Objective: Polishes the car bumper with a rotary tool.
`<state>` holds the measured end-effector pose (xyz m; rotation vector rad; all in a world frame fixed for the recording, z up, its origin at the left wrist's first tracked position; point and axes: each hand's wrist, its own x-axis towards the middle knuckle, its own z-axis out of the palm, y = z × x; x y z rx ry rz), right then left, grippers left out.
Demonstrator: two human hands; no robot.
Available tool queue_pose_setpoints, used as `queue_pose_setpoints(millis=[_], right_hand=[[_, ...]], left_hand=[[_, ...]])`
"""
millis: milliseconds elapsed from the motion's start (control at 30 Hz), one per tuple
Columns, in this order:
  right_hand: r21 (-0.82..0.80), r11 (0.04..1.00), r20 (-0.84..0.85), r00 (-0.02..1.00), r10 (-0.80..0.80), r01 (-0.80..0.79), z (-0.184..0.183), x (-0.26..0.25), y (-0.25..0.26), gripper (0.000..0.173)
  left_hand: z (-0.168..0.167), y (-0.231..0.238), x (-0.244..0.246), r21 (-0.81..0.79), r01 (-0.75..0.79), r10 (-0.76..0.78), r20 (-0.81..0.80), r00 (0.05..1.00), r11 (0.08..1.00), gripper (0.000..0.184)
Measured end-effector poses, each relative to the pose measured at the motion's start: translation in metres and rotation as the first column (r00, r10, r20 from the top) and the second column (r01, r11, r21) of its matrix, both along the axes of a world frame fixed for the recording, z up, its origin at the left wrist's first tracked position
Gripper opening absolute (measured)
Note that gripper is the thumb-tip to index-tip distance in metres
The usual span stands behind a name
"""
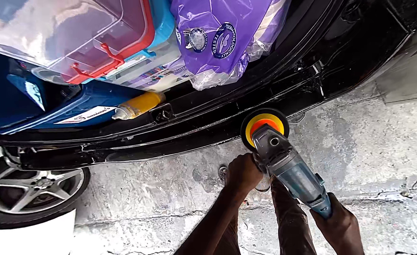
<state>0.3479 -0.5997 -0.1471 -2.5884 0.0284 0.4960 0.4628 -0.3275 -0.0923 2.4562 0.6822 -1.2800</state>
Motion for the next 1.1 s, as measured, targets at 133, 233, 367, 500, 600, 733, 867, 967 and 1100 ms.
queue_pose_setpoints(millis=[133,233,367,500,600,733,867,967,1100], right_hand=[[0.016,0.999,0.003,1.000,0.030,-0.030,-0.005,-0.003,0.015,0.056],[0.026,1.000,0.027,1.000,0.005,-0.006,-0.005,0.001,0.007,0.054],[0.000,0.998,0.021,0.998,-0.059,0.059,0.000,0.013,-0.020,0.059],[0.004,0.996,-0.029,0.995,-0.093,0.093,0.011,0.023,-0.034,0.060],[0.011,0.998,-0.078,0.995,-0.059,0.060,0.018,0.025,-0.030,0.057],[0.031,0.999,-0.121,0.992,0.027,-0.024,0.019,0.016,-0.002,0.054],[0.016,0.996,-0.031,0.996,0.086,-0.085,0.008,0.003,0.028,0.052],[0.024,0.996,0.018,0.996,0.085,-0.085,-0.003,-0.005,0.033,0.053],[0.054,0.998,0.030,0.999,0.024,-0.025,-0.024,-0.009,0.017,0.051]], left_hand=[[-0.002,0.018,-0.015,0.050,-0.063,0.064,-0.006,0.998,0.997,0.029],[0.001,0.007,-0.001,0.045,-0.031,0.031,0.004,1.000,0.999,0.032],[0.007,-0.024,0.033,-0.021,0.033,-0.033,0.015,0.999,0.999,0.034],[0.005,-0.042,0.052,-0.082,0.070,-0.067,0.033,0.997,0.994,0.028],[0.005,-0.035,0.047,-0.091,0.057,-0.057,-0.004,0.998,0.994,0.029],[0.001,0.002,0.005,-0.037,-0.032,0.032,-0.008,0.999,0.999,0.030],[-0.007,0.039,-0.034,0.018,-0.103,0.102,0.033,0.994,0.995,0.031],[-0.012,0.044,-0.047,0.044,-0.110,0.105,0.107,0.989,0.993,0.032],[-0.016,0.024,-0.046,0.062,-0.036,0.022,0.217,0.976,0.997,0.031]])
